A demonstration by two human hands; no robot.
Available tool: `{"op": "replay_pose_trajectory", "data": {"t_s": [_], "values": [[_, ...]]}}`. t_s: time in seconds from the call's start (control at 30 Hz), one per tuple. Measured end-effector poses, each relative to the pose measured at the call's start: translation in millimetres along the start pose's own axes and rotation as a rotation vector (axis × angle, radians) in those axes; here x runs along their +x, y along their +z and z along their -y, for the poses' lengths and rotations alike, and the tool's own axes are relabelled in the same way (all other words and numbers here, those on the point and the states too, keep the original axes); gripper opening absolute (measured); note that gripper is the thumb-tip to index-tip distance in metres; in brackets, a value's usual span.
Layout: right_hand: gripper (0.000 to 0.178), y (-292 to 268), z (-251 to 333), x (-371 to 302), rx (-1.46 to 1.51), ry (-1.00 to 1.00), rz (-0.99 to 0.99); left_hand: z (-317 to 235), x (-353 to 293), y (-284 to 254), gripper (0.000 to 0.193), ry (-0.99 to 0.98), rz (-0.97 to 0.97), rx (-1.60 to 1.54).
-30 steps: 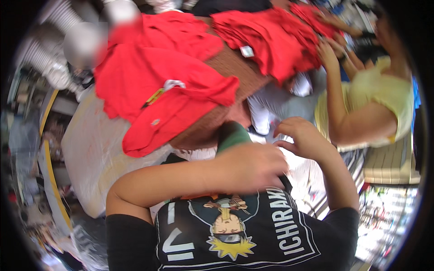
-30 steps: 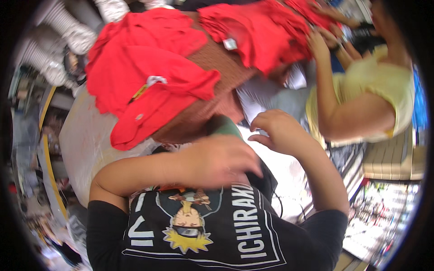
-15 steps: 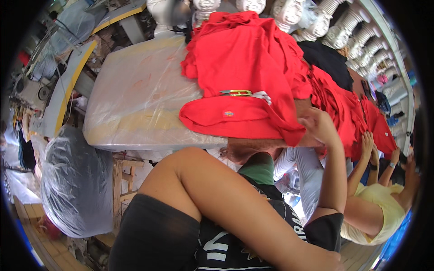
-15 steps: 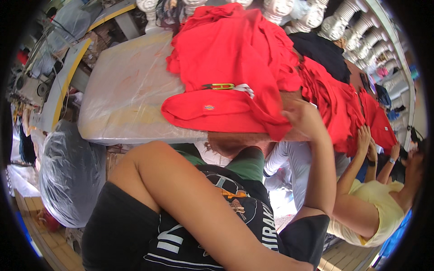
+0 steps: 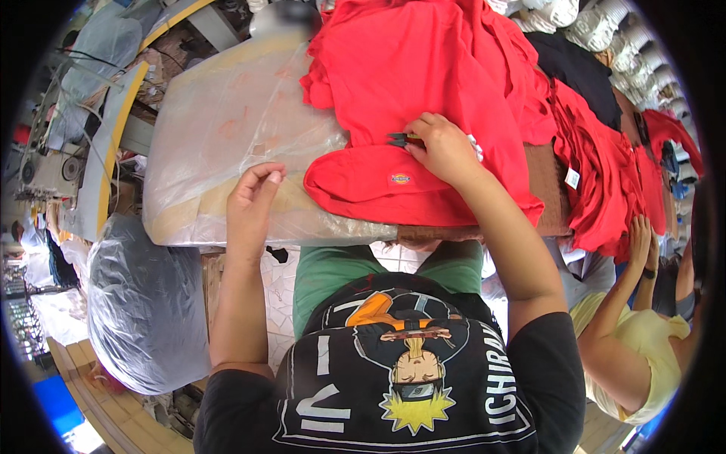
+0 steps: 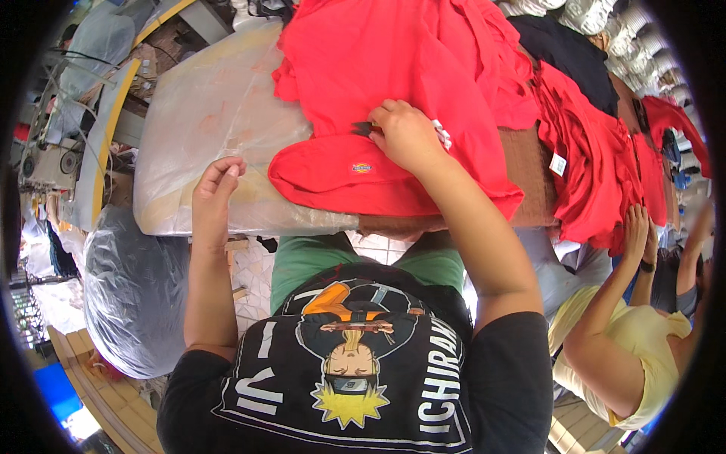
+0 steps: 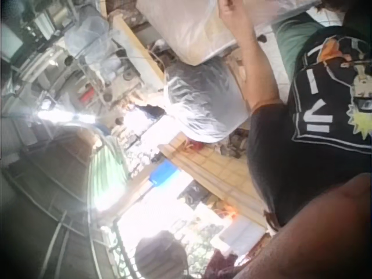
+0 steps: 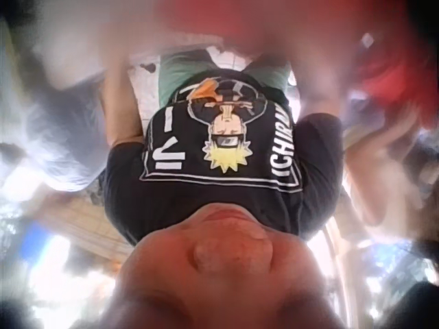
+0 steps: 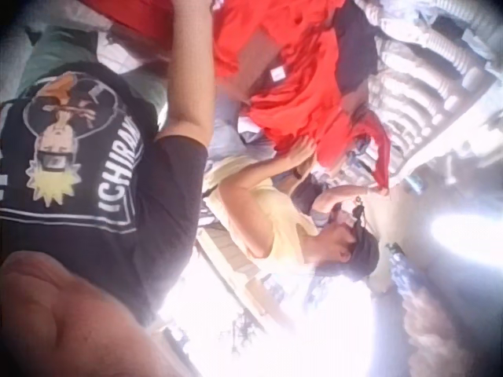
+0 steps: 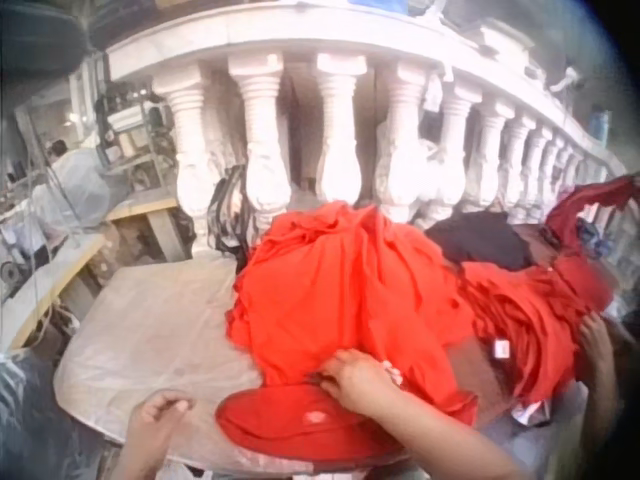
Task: The person trims excess threads from red t-shirts using a small pair of shears, handling the garments one by one and checking different areas of the shirts.
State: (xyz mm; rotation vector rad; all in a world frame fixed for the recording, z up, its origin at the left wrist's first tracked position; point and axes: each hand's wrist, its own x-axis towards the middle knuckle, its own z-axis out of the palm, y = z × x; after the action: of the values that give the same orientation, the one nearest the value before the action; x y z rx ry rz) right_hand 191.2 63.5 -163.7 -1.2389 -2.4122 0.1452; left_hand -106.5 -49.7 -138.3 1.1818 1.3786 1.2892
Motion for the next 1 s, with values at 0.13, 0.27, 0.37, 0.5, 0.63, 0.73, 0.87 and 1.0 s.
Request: {"op": "replay_pose_trajectory", "data": {"t_s": [0.13, 0.27, 0.37, 0.5, 0.63, 0.73, 0.87, 1.0], "values": [[0.015, -13, 4, -7, 0.106, 0.051, 0.033, 19, 9, 17, 0.02, -0.003, 0.129, 0.045], [0.016, -53, 14, -17, 0.117, 0.012, -0.067, 20, 23, 57, 0.026, 0.387, 0.161, 0.505], [0.014, -110, 18, -25, 0.018, -0.019, -0.094, 23, 32, 74, 0.03, 0.553, 0.094, 0.722], [0.017, -193, 3, -45, -0.27, -0.036, 0.088, 27, 40, 73, 0.034, 0.379, 0.214, 0.803], [0.024, -259, -24, -63, -0.198, 0.301, 0.048, 14, 29, 39, 0.028, 0.386, -0.001, 0.196], [0.022, -265, -55, -91, -0.07, 0.287, -0.288, -1, 52, -32, 0.025, 0.506, -0.523, -0.219], [0.018, -202, -80, -118, 0.564, 0.418, -0.578, 8, 86, -130, 0.036, 0.109, -0.876, -0.608], [0.016, -144, -75, -108, 0.614, 0.437, -0.548, 14, 71, -113, 0.039, 0.151, -0.873, -0.216]]}}
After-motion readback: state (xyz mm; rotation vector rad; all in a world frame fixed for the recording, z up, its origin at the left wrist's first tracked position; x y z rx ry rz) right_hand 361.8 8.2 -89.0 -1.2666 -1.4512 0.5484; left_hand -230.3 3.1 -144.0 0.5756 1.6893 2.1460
